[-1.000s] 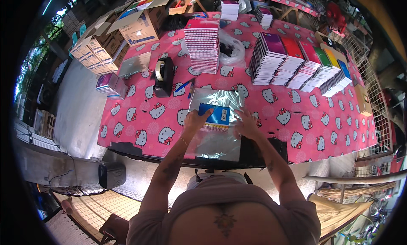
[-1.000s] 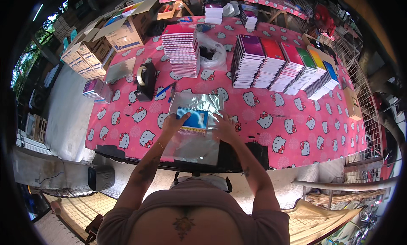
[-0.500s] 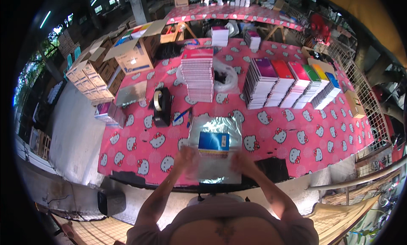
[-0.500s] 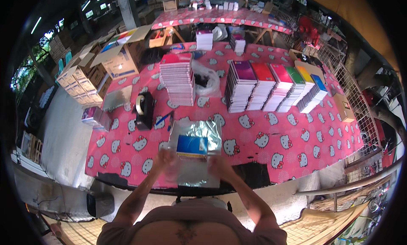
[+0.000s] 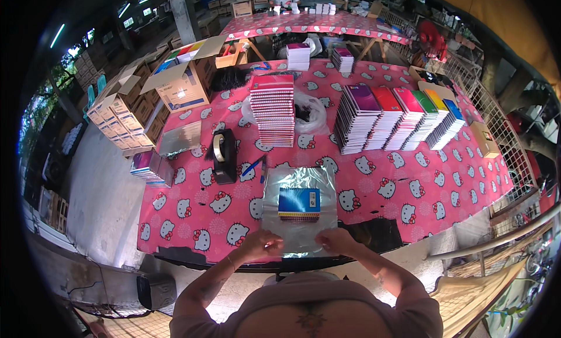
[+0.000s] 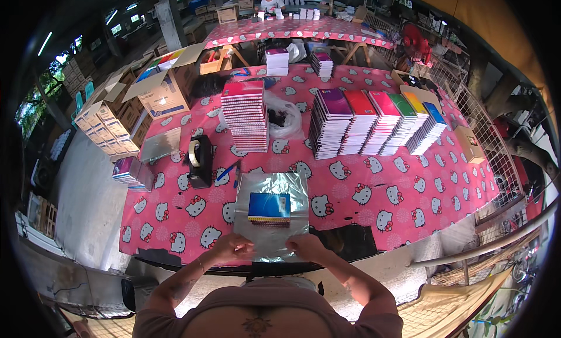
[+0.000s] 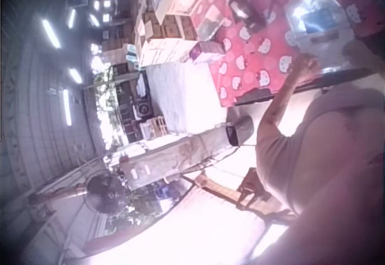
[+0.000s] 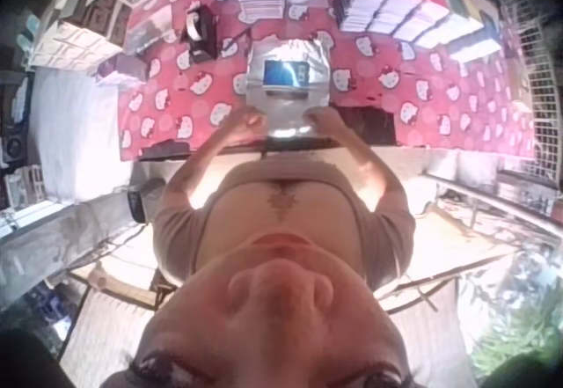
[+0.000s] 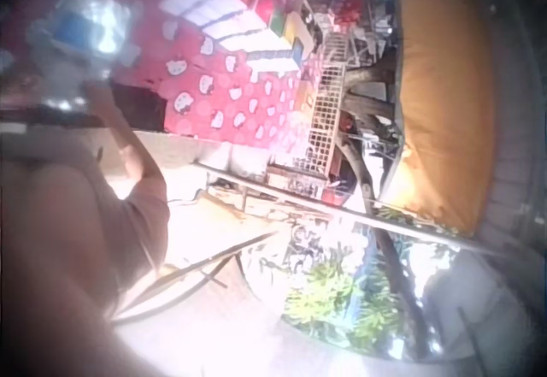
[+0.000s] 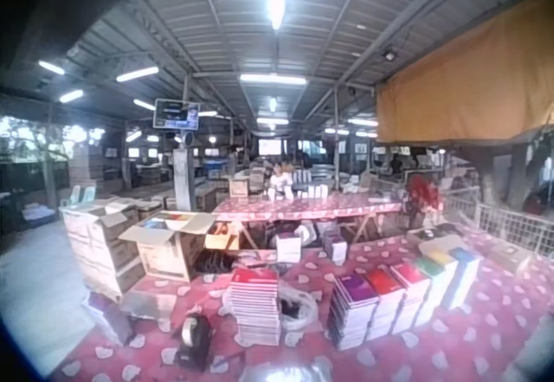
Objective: The person picks up notebooks one at a time, places them inside a silver plastic sleeve, and seals the sleeve with tape.
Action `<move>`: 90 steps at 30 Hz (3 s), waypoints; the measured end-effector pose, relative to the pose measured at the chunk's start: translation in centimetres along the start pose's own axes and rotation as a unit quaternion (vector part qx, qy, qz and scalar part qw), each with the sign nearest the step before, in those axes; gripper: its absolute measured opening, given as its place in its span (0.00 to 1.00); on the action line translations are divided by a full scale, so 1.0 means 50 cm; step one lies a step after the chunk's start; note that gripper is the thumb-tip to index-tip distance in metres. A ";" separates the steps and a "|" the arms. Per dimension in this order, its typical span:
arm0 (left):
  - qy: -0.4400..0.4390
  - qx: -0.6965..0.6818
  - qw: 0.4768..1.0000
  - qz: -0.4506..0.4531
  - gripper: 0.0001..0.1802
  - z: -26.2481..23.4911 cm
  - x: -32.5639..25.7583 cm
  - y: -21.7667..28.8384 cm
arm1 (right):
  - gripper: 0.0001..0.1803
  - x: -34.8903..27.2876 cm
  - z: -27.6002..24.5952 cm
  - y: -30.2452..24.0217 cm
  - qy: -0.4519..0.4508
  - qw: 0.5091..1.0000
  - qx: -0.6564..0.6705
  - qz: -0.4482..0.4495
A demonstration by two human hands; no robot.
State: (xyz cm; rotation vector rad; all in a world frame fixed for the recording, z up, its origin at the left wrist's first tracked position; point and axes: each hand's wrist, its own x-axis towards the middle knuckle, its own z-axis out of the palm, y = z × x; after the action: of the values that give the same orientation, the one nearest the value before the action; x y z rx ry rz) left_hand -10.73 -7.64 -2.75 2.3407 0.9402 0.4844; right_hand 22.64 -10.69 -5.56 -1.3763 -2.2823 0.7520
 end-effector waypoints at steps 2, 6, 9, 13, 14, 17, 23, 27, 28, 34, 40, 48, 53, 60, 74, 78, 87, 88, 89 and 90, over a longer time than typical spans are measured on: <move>0.002 0.011 1.000 -0.011 0.10 0.000 0.000 0.002 | 0.14 0.002 -0.007 -0.004 -0.014 0.998 0.015 0.058; 0.043 0.022 0.999 -0.024 0.10 0.018 -0.017 -0.005 | 0.12 0.013 -0.015 -0.040 -0.004 0.999 -0.035 0.018; 0.036 0.013 0.998 -0.048 0.08 0.013 -0.015 -0.010 | 0.12 0.002 -0.020 -0.003 -0.046 0.999 -0.007 0.013; 0.090 -0.125 0.969 -0.191 0.06 -0.078 0.027 0.020 | 0.13 0.008 -0.084 0.001 -0.016 0.968 0.230 0.098; 0.120 -0.167 0.957 -0.205 0.07 -0.089 0.046 0.004 | 0.14 0.021 -0.102 -0.004 -0.007 0.941 0.310 0.136; 0.168 -0.268 0.924 -0.214 0.08 -0.068 0.102 -0.073 | 0.12 0.083 -0.110 0.008 0.209 0.944 0.185 0.178; 0.170 -0.354 0.895 -0.209 0.11 -0.048 0.126 -0.152 | 0.16 0.112 -0.086 -0.010 0.191 0.901 0.251 0.299; 0.161 -0.452 0.846 -0.234 0.11 -0.040 0.131 -0.149 | 0.30 0.112 -0.067 -0.147 0.298 0.935 -0.133 0.135; 0.153 -0.457 0.841 -0.245 0.11 -0.039 0.132 -0.151 | 0.33 0.104 -0.048 -0.168 0.230 0.958 -0.156 0.070; 0.159 -0.413 0.851 -0.285 0.10 -0.056 0.171 -0.165 | 0.36 0.141 0.034 -0.180 0.164 0.970 -0.178 0.000; 0.181 0.045 0.982 0.001 0.10 -0.071 0.402 -0.162 | 0.35 0.148 0.031 -0.184 0.153 0.965 -0.212 0.030; -0.043 0.163 0.986 0.006 0.08 -0.027 0.518 -0.192 | 0.32 0.142 0.025 -0.164 0.176 0.961 -0.210 0.025; 0.010 0.156 0.985 0.069 0.08 -0.052 0.463 -0.274 | 0.32 0.162 0.038 -0.207 0.168 0.964 -0.204 -0.003; -0.019 0.156 0.988 0.011 0.10 -0.062 0.487 -0.166 | 0.34 0.146 0.043 -0.184 0.173 0.961 -0.216 0.026; 0.068 0.220 0.966 0.120 0.16 -0.045 0.476 -0.112 | 0.30 0.152 0.040 -0.148 0.164 0.957 -0.237 0.004; 0.079 0.245 0.964 0.060 0.20 -0.040 0.437 -0.104 | 0.31 0.143 0.020 -0.175 0.145 0.962 -0.231 -0.007; 0.063 0.078 0.989 -0.104 0.15 -0.064 0.374 -0.044 | 0.35 0.148 0.029 -0.154 0.174 0.963 -0.200 -0.045; 0.039 0.087 0.990 -0.103 0.14 -0.057 0.371 -0.031 | 0.34 0.143 0.026 -0.149 0.182 0.960 -0.208 -0.044; 0.014 0.097 0.990 -0.101 0.13 -0.055 0.368 -0.019 | 0.33 0.147 0.024 -0.144 0.189 0.958 -0.212 -0.050; 0.076 0.121 0.989 -0.046 0.11 -0.043 0.351 -0.025 | 0.33 0.149 0.026 -0.146 0.194 0.956 -0.213 -0.054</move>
State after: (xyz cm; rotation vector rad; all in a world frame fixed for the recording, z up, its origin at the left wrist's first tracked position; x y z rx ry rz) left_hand -0.41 6.45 0.24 2.4877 1.2333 0.5452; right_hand 13.47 -7.19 -1.82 -1.4041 -2.2443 -0.0612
